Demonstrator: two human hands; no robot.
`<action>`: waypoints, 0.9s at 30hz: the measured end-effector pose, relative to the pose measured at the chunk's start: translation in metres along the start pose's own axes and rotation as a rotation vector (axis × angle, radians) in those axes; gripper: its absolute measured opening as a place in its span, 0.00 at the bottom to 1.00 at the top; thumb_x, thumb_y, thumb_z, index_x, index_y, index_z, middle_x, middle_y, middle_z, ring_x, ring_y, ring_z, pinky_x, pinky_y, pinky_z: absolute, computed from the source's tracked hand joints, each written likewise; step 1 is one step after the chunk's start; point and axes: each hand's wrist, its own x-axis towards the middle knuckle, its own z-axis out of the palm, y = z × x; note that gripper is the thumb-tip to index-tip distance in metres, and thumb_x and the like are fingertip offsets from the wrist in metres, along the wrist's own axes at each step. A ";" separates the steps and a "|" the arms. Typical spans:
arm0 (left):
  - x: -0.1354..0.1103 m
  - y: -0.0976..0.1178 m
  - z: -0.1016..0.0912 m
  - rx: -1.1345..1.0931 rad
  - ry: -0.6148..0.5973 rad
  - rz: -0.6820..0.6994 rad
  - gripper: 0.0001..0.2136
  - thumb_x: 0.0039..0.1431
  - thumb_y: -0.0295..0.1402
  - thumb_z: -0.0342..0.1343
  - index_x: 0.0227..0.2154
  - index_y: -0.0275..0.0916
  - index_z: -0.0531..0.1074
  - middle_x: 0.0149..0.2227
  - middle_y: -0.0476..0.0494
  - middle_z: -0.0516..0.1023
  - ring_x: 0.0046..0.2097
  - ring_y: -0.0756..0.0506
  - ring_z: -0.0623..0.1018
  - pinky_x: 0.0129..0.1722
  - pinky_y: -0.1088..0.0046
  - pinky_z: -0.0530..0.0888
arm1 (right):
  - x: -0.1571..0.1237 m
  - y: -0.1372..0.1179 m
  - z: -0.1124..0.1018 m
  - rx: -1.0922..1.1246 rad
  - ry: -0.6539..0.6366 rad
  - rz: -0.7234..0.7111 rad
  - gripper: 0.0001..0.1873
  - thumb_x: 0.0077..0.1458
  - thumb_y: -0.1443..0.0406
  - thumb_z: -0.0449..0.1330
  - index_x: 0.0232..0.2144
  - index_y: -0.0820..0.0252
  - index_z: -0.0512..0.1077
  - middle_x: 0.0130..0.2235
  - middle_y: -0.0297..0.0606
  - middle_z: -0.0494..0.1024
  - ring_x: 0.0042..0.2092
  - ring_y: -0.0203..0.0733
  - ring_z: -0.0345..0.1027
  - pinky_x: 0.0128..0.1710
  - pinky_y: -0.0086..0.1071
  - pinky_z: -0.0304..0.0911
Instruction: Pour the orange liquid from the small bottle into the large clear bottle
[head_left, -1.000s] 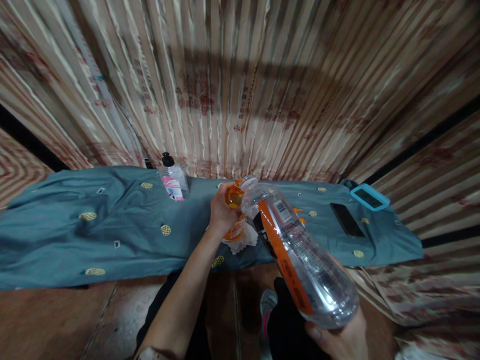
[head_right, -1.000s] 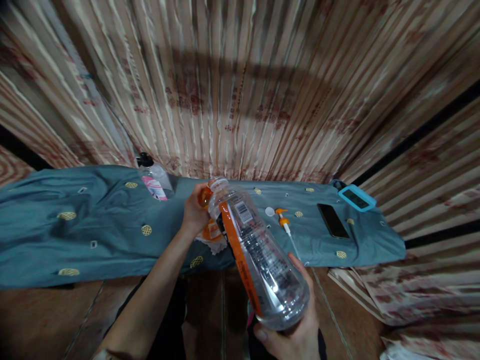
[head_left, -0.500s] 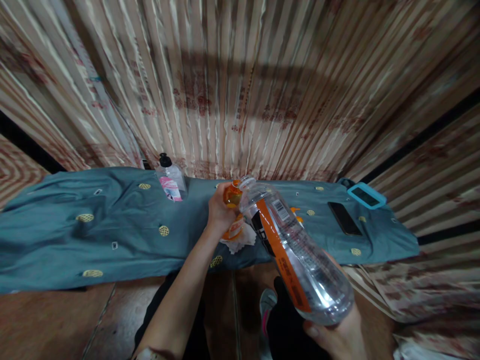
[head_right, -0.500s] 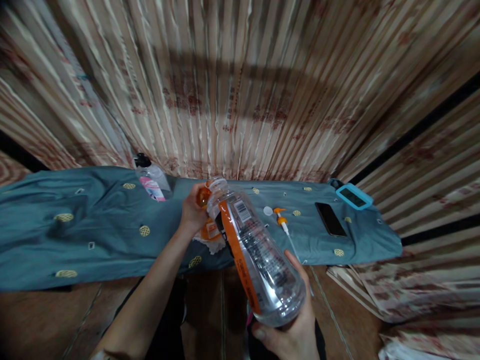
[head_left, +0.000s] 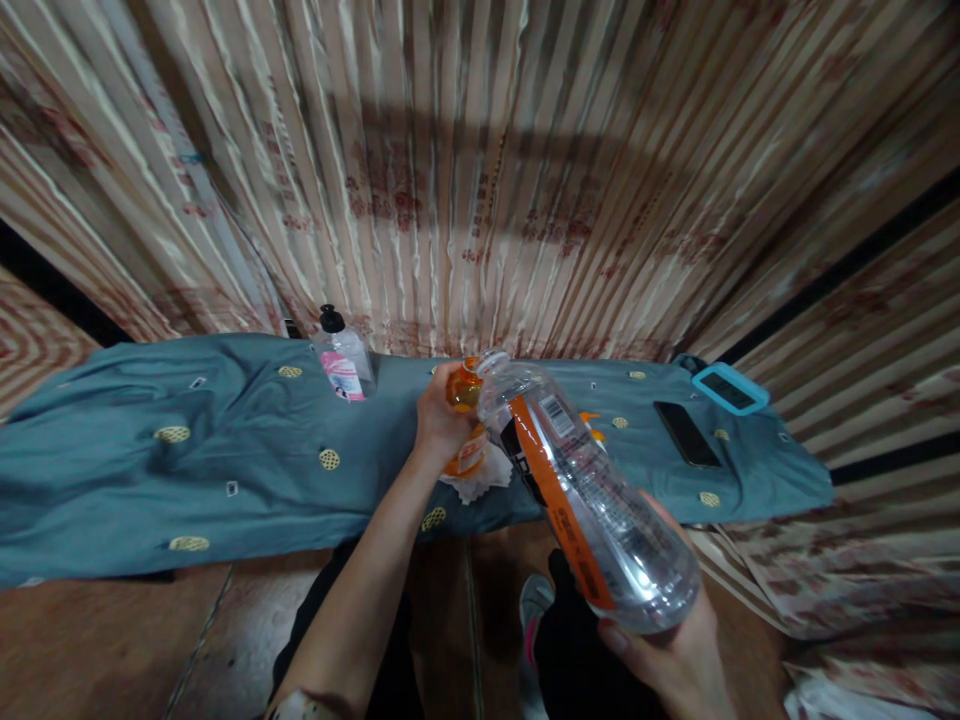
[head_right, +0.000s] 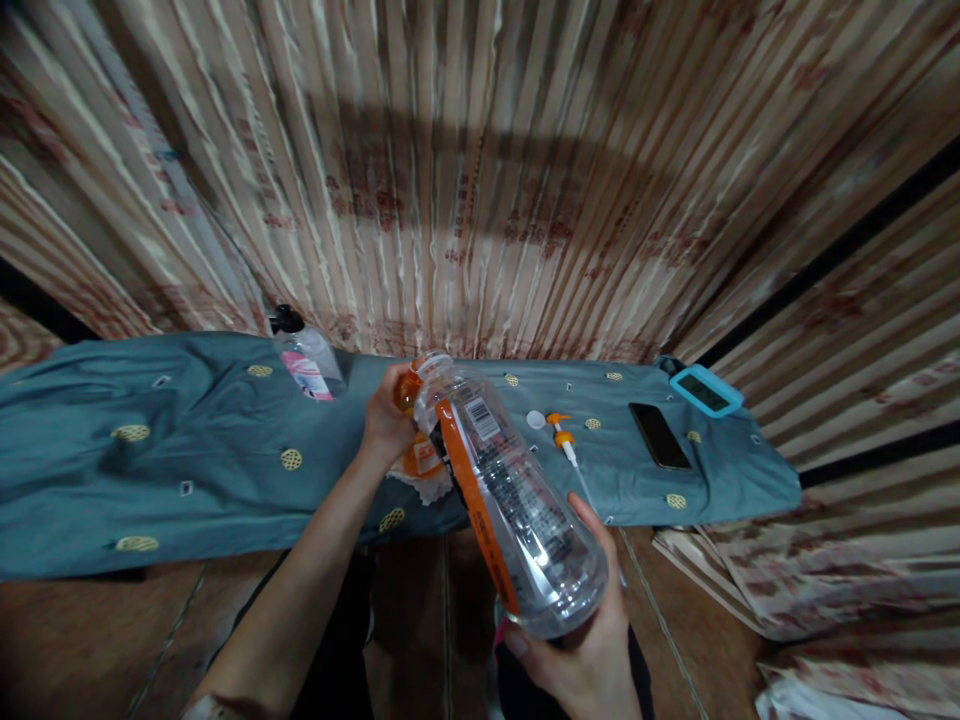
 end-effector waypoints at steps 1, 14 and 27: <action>0.000 0.000 0.000 0.000 0.002 0.003 0.22 0.42 0.38 0.68 0.41 0.42 0.71 0.39 0.47 0.81 0.39 0.44 0.80 0.41 0.68 0.76 | 0.000 0.001 -0.001 0.002 -0.009 -0.012 0.54 0.43 0.43 0.70 0.64 0.62 0.58 0.60 0.50 0.71 0.55 0.53 0.73 0.52 0.37 0.67; -0.001 0.008 -0.001 0.031 -0.008 -0.047 0.20 0.43 0.38 0.66 0.41 0.41 0.71 0.37 0.47 0.81 0.37 0.44 0.80 0.39 0.69 0.75 | 0.011 0.008 -0.002 0.243 -0.063 -0.024 0.53 0.36 0.43 0.74 0.61 0.49 0.62 0.50 0.36 0.81 0.47 0.44 0.79 0.45 0.28 0.72; 0.001 0.017 -0.005 0.090 0.018 0.013 0.16 0.41 0.34 0.64 0.36 0.40 0.71 0.34 0.48 0.80 0.35 0.46 0.78 0.37 0.71 0.74 | 0.015 0.000 -0.013 0.286 -0.101 0.155 0.52 0.40 0.51 0.74 0.65 0.42 0.58 0.61 0.38 0.71 0.57 0.50 0.71 0.41 0.32 0.72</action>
